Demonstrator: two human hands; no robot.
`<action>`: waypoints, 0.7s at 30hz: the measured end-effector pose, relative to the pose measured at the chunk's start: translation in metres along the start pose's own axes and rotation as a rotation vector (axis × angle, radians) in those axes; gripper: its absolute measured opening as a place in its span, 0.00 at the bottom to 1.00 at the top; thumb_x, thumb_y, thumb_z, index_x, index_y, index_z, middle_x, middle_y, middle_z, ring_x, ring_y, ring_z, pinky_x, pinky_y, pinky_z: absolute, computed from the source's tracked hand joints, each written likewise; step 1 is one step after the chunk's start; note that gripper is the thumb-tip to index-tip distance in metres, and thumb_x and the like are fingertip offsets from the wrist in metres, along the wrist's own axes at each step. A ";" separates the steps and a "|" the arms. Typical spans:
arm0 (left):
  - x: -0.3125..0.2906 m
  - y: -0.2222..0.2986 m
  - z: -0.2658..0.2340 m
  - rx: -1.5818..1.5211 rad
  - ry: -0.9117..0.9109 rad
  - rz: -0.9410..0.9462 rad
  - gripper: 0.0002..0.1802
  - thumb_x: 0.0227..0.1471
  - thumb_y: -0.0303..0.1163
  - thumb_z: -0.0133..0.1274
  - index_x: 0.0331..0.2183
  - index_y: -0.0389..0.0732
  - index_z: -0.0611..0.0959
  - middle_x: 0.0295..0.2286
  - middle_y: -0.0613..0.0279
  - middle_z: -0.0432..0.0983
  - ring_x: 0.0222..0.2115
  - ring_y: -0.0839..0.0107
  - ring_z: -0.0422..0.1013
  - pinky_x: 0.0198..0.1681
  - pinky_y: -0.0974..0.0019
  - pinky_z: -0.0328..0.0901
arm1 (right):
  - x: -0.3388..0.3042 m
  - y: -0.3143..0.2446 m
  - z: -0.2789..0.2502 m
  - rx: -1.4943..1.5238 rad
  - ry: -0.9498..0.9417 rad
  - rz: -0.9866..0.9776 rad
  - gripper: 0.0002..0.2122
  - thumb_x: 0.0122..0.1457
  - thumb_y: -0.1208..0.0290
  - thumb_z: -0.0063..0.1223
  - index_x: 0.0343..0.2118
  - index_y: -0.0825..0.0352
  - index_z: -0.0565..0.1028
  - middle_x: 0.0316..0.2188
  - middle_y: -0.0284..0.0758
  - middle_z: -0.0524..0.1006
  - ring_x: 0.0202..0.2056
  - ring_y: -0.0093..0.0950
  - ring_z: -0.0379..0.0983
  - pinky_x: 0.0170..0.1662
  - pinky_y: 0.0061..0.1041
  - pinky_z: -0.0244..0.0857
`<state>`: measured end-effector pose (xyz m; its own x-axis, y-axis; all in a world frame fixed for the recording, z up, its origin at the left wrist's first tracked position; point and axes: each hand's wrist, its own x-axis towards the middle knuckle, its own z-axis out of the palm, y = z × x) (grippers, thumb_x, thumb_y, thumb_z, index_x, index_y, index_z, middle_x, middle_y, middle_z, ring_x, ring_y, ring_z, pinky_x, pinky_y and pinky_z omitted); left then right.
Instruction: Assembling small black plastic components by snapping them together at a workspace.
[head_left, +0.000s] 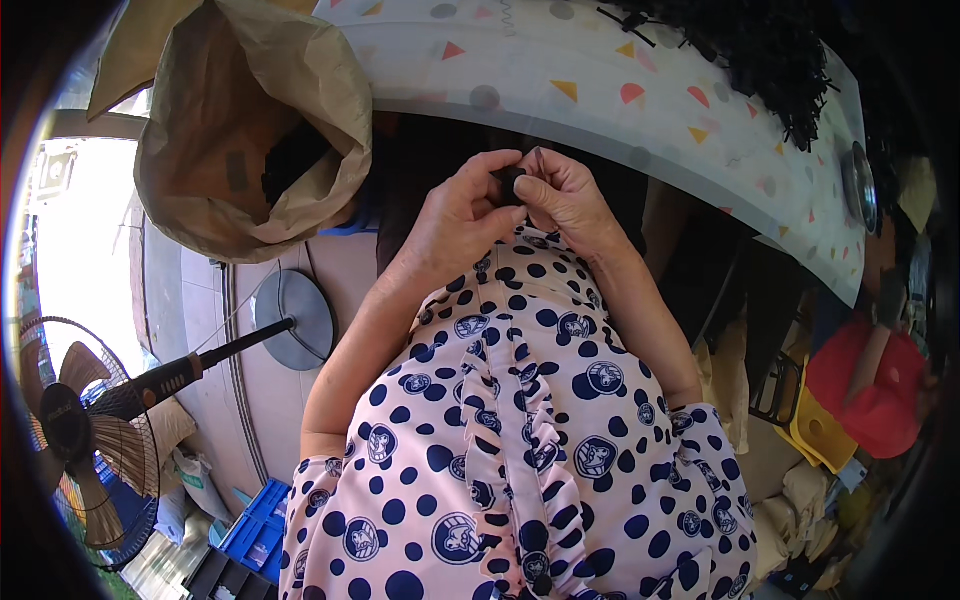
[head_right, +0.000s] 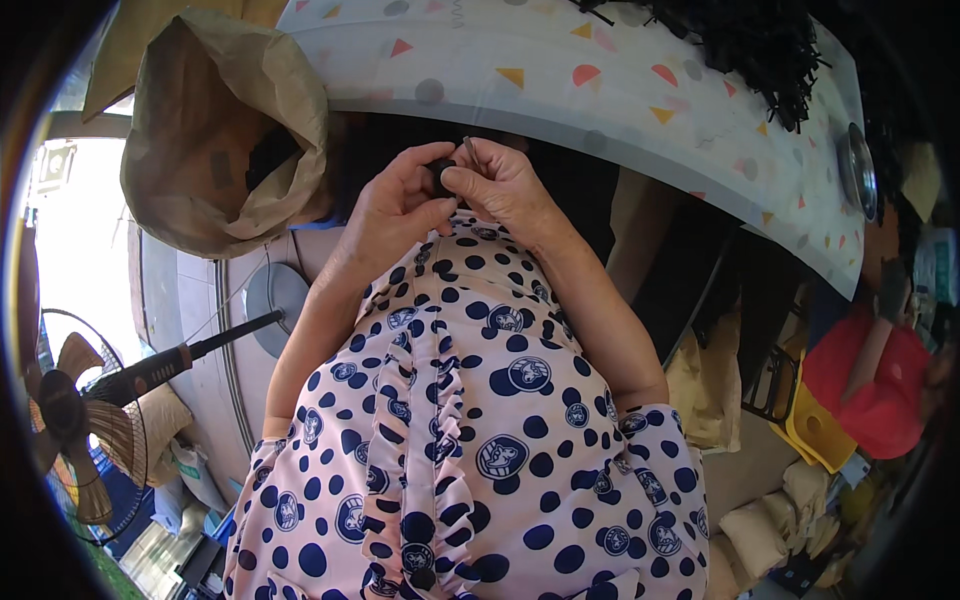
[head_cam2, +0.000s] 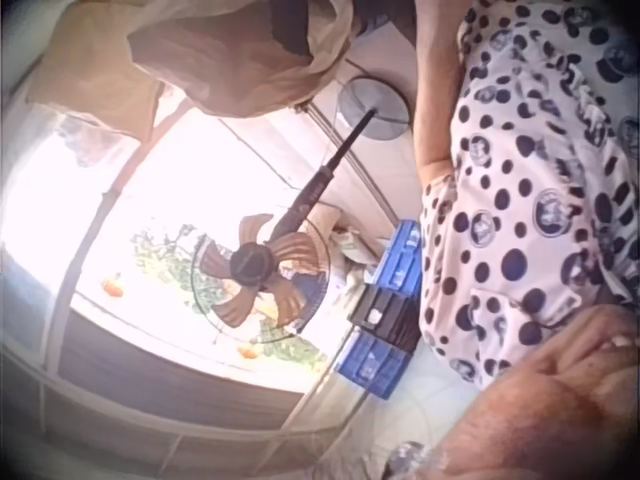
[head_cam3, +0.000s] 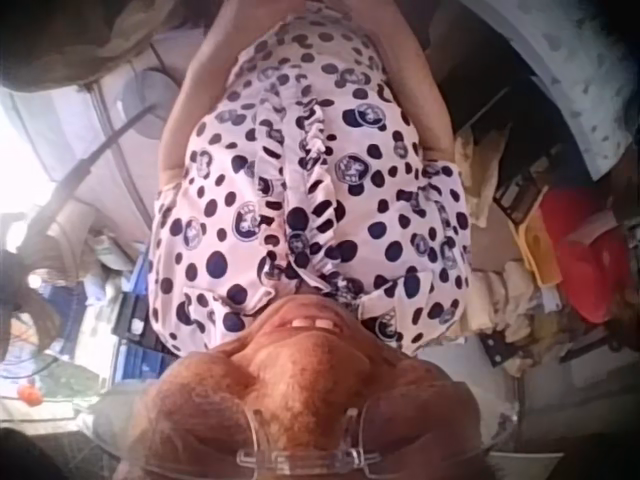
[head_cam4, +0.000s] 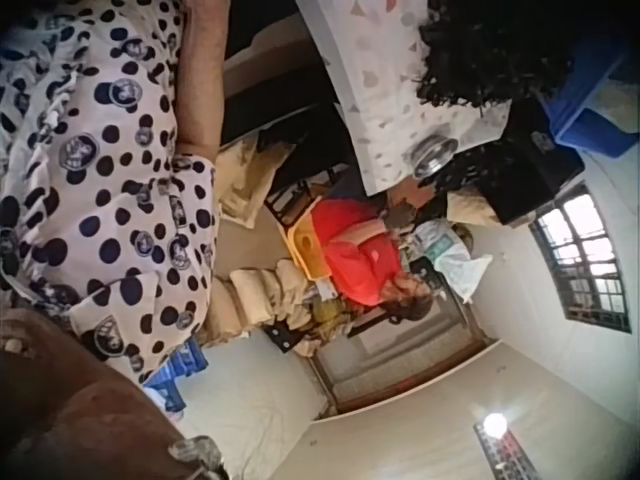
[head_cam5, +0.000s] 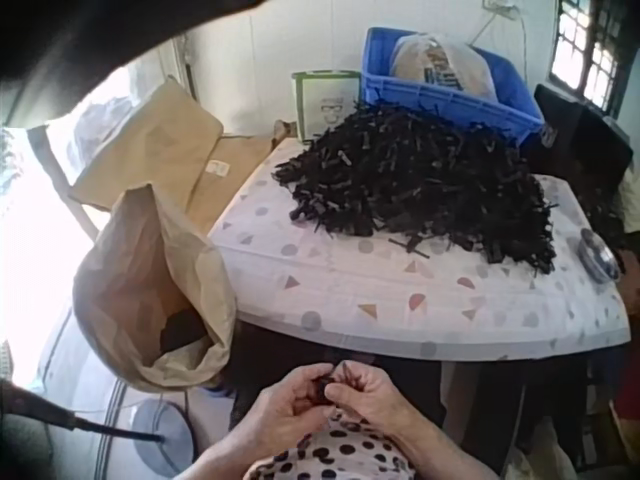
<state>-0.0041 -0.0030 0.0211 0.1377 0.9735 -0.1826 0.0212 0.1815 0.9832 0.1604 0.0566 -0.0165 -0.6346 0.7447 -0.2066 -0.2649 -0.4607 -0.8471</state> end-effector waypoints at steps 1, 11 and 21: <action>-0.001 -0.002 0.002 0.077 0.002 0.040 0.22 0.52 0.18 0.46 0.50 0.35 0.68 0.30 0.60 0.74 0.24 0.78 0.71 0.27 0.76 0.66 | -0.001 0.001 0.003 0.001 0.000 0.005 0.08 0.56 0.68 0.58 0.31 0.64 0.71 0.18 0.22 0.66 0.14 0.10 0.55 0.15 0.11 0.45; 0.006 -0.009 -0.006 -0.067 0.042 0.000 0.19 0.51 0.17 0.47 0.46 0.37 0.66 0.28 0.59 0.73 0.25 0.78 0.72 0.28 0.75 0.68 | -0.011 -0.004 0.022 -0.481 0.054 -0.105 0.11 0.66 0.66 0.39 0.36 0.69 0.69 0.21 0.26 0.67 0.24 0.13 0.61 0.28 0.14 0.58; -0.001 -0.012 -0.005 0.308 0.261 0.130 0.16 0.48 0.18 0.49 0.41 0.39 0.69 0.22 0.53 0.72 0.23 0.62 0.72 0.27 0.66 0.66 | 0.000 0.007 0.034 -0.582 0.080 -0.134 0.06 0.65 0.72 0.40 0.38 0.67 0.69 0.23 0.27 0.69 0.26 0.15 0.65 0.30 0.15 0.62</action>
<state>-0.0089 -0.0053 0.0092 -0.0959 0.9953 -0.0126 0.3207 0.0429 0.9462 0.1344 0.0369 -0.0055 -0.5602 0.8228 -0.0963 0.1161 -0.0371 -0.9925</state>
